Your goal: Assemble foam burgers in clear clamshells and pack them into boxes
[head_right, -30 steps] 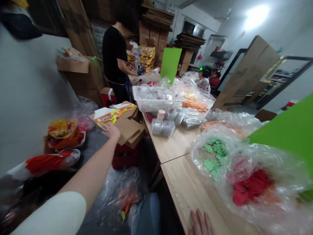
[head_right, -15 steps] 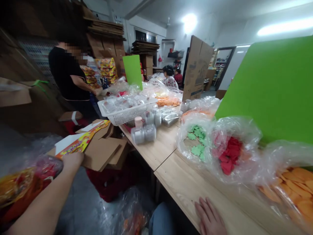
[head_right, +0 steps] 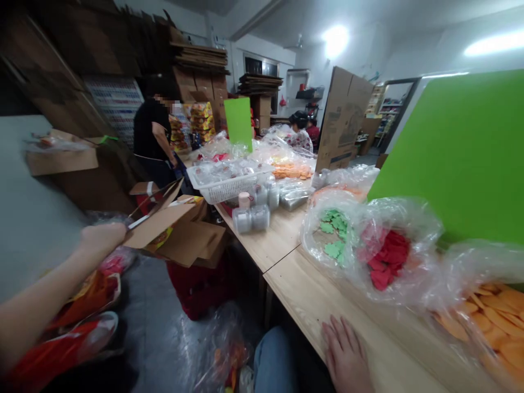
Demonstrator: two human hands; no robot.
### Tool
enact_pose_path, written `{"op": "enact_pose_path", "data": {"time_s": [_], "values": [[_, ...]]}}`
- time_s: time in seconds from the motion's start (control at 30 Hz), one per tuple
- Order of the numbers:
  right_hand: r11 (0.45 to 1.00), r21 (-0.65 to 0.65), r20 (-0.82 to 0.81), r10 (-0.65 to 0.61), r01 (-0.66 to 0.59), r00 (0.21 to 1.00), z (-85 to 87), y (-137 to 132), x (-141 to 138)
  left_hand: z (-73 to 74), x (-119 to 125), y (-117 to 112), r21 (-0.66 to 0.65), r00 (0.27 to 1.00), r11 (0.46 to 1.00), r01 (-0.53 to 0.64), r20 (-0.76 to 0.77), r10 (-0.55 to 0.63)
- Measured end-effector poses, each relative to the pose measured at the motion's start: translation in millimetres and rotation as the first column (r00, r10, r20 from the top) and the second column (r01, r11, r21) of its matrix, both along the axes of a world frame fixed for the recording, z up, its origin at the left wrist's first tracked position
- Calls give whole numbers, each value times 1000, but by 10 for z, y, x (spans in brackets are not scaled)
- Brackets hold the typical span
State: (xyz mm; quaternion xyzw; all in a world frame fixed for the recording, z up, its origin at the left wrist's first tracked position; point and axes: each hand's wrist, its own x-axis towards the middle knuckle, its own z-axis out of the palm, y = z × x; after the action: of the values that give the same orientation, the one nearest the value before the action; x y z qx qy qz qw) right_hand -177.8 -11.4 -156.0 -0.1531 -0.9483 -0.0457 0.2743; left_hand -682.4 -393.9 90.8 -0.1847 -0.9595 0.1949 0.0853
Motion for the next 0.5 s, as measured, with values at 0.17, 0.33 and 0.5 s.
{"op": "enact_pose_path", "data": {"time_s": [0.17,0.33,0.5], "values": [[816,-509,-213,189,-274,959,808,-349,-410,446,1026,-16,-85,980,995,50,-186,-65],[70,-894,-437,82,-443,896,1985,-226,-458,1055,2391,345,-177,874,948,265,-372,-314],[-362,-765,-600,98,-533,794,2682,43,358,1096,3607,927,6,634,712,702,-461,-621]]}}
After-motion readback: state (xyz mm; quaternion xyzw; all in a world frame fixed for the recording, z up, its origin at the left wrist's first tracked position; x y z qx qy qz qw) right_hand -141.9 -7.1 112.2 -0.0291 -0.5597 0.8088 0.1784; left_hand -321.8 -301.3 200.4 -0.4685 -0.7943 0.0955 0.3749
